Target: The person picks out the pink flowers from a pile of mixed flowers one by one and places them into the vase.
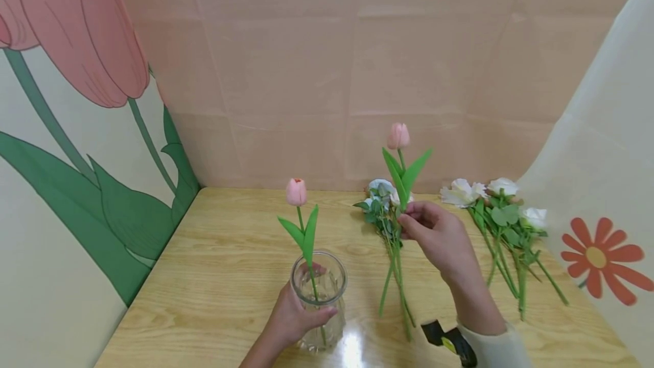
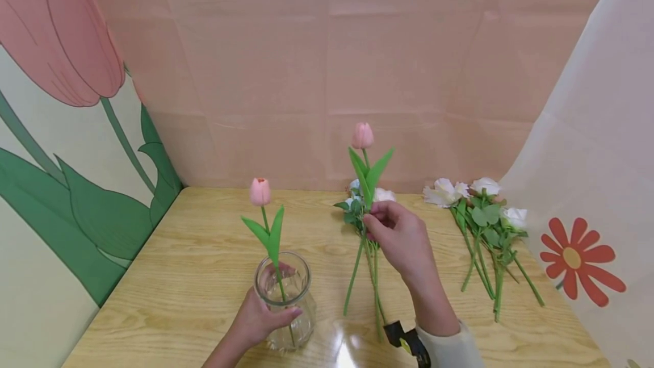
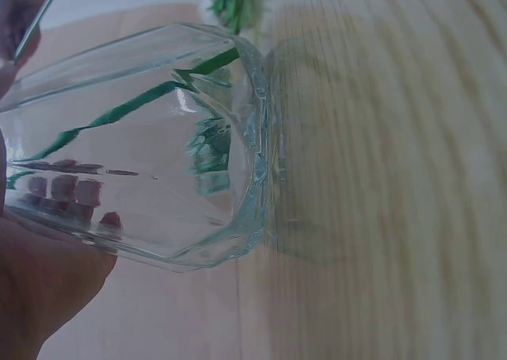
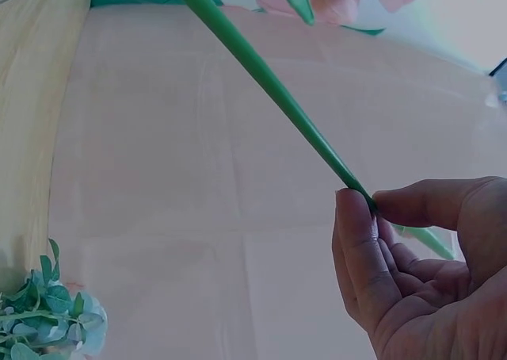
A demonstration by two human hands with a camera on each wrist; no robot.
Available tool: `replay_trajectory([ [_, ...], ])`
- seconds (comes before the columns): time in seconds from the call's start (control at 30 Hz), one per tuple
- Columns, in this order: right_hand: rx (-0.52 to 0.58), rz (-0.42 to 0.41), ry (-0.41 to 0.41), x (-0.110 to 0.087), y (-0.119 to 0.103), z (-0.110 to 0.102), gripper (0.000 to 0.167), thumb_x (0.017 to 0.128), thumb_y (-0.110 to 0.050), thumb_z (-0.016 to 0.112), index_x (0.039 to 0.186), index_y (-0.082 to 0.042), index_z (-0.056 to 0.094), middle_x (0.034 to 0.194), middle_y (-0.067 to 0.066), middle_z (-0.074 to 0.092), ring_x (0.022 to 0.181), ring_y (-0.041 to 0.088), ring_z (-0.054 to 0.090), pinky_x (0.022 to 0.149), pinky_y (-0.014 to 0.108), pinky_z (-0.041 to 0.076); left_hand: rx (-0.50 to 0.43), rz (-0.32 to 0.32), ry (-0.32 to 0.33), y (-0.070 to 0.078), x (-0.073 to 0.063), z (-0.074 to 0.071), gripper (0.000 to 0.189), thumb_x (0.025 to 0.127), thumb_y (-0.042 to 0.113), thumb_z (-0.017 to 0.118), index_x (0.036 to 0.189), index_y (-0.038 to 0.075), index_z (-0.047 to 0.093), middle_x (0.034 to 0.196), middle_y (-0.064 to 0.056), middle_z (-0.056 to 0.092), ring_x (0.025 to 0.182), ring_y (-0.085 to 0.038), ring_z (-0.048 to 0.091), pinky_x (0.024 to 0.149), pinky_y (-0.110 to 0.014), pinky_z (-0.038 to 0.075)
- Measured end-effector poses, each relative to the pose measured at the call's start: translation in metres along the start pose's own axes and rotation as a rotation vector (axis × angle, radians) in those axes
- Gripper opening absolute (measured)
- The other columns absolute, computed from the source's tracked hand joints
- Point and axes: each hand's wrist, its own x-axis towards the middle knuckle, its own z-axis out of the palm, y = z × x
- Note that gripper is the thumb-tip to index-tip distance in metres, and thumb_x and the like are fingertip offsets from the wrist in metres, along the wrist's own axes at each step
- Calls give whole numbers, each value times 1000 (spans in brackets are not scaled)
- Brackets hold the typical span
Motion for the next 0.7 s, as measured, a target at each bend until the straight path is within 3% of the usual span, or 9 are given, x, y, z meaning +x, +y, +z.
replay_trajectory([
  [0.27,14,-10,-6,0,-6,1,28,99,-15,66,117,6,59,98,13,63,80,16,68,73,26,61,-3,4,-3,-1,0,0,74,72,25,91,135,23,52,136,-8,60,130,-39,51,103,-69,41],
  [0.47,72,-21,-9,0,-10,3,30,99,-15,67,117,7,59,98,11,64,82,15,69,76,27,62,13,4,-1,-1,0,-1,73,72,29,91,134,27,53,136,-6,60,130,-39,51,104,-71,39],
  [0.7,143,-49,1,2,-15,5,33,98,-17,68,116,10,59,96,5,66,83,16,70,77,29,62,4,9,-8,-2,1,-1,74,72,32,90,135,25,52,137,-6,59,132,-39,50,104,-72,39],
])
